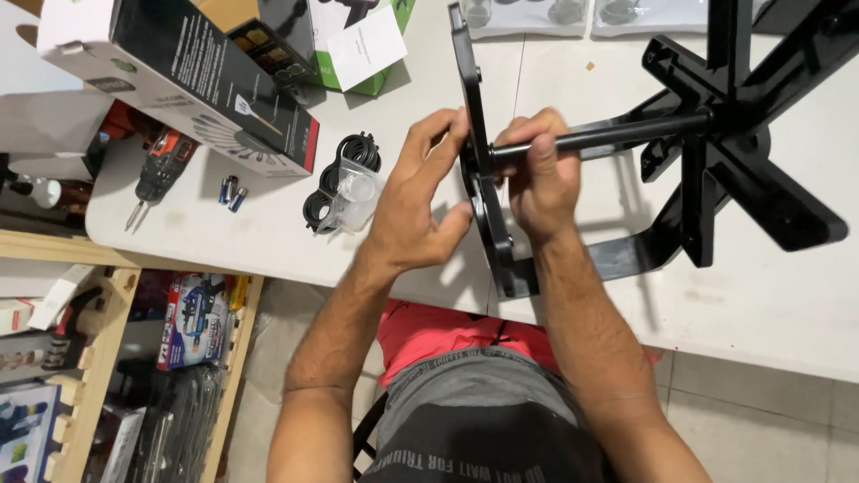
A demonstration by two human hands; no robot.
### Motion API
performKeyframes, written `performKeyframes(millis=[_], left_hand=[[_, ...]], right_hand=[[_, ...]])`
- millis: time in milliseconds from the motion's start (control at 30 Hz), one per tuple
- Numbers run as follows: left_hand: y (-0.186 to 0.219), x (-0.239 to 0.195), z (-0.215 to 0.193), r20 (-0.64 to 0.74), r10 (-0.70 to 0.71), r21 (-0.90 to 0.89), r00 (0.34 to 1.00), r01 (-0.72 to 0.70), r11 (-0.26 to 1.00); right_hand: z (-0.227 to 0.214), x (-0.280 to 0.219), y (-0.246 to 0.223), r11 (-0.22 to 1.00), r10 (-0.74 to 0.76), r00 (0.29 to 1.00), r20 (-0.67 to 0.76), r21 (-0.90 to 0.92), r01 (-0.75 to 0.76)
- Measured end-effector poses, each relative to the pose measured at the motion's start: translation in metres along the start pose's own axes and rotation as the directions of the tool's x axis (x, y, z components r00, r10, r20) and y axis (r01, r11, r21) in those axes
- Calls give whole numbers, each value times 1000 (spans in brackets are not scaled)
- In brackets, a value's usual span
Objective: Assembling a black plastic rotating display rack by connecting components with a central rod.
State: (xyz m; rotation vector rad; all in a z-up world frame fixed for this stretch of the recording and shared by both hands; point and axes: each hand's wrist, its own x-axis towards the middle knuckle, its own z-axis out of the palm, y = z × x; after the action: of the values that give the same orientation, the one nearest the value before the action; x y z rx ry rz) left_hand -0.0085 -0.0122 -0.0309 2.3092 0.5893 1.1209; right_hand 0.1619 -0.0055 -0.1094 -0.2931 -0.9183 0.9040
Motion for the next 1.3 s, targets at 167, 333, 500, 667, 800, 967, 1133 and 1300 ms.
performKeyframes(millis=[167, 333, 500, 667, 800, 967, 1133, 1300], left_hand=[[14, 9, -10, 105, -26, 28, 994, 23, 999], [26, 19, -6, 86, -118, 178, 989, 101, 979], [25, 22, -3, 11, -203, 122, 979, 200, 972], [0, 24, -8, 13, -205, 82, 979, 203, 976], [5, 33, -10, 2, -236, 71, 972, 236, 969], [13, 35, -8, 6, -252, 78, 968, 251, 965], [17, 36, -9, 14, -245, 80, 969, 243, 967], [7, 32, -10, 1, -240, 51, 971, 240, 970]], right_hand=[[3, 3, 1, 997, -36, 999, -4, -74, 36], [1, 4, -2, 998, -17, 1000, 10, -55, 17], [-2, 3, -3, 996, -19, 1000, -9, -92, 18], [3, 3, -13, 998, -22, 1000, -22, -65, 21], [-4, 4, -11, 999, -11, 1000, 2, -46, 11], [-8, 2, -12, 1000, 15, 1000, 18, -15, -15], [-5, 4, -16, 1000, 8, 999, 45, 10, -8], [-2, 6, -26, 1000, 26, 997, 70, 7, -26]])
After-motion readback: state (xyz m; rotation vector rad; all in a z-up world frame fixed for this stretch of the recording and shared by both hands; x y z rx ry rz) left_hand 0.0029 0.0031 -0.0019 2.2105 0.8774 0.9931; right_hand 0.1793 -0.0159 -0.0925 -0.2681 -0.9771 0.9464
